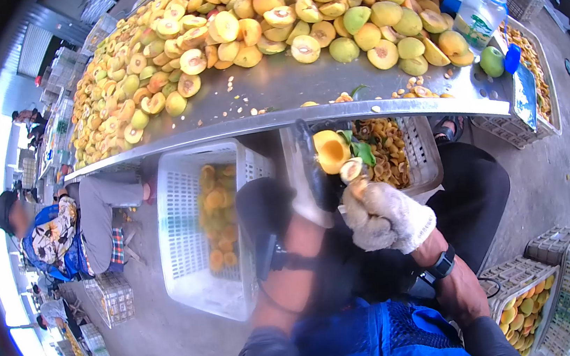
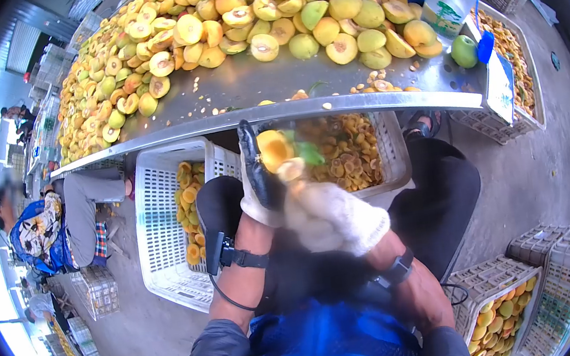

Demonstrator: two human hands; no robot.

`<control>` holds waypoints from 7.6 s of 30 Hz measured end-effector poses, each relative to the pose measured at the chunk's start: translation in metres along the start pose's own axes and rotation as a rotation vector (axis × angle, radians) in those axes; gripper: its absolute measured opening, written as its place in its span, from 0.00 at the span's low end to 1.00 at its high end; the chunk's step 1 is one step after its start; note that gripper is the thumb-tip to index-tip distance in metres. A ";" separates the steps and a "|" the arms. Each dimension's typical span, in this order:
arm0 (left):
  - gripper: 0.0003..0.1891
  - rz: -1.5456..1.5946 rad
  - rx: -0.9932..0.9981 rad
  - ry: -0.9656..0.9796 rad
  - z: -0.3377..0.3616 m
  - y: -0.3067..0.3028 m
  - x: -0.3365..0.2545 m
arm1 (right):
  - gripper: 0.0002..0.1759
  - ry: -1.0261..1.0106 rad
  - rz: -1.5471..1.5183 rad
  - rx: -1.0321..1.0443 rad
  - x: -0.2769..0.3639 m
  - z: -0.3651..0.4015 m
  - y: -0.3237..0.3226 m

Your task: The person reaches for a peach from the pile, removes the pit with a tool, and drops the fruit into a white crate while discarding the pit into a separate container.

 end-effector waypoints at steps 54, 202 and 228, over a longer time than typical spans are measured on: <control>0.31 -0.100 -0.106 -0.094 -0.001 -0.009 0.003 | 0.10 -0.655 1.252 -0.520 0.087 0.021 0.014; 0.40 -1.518 -0.529 -0.093 -0.161 -0.262 -0.141 | 0.17 -0.546 1.357 -0.487 0.020 -0.003 -0.067; 0.33 -0.420 0.043 0.200 0.031 -0.014 -0.039 | 0.15 -0.328 0.229 -0.312 0.052 0.005 0.012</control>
Point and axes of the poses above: each hand's wrist, its own z-axis away from the middle knuckle, its own y-axis out of the palm, x = y × z, the point moved 9 cm from there along -z, towards the middle knuckle, and after that the axes turned 3 degrees about -x, right-handed, at the moved point
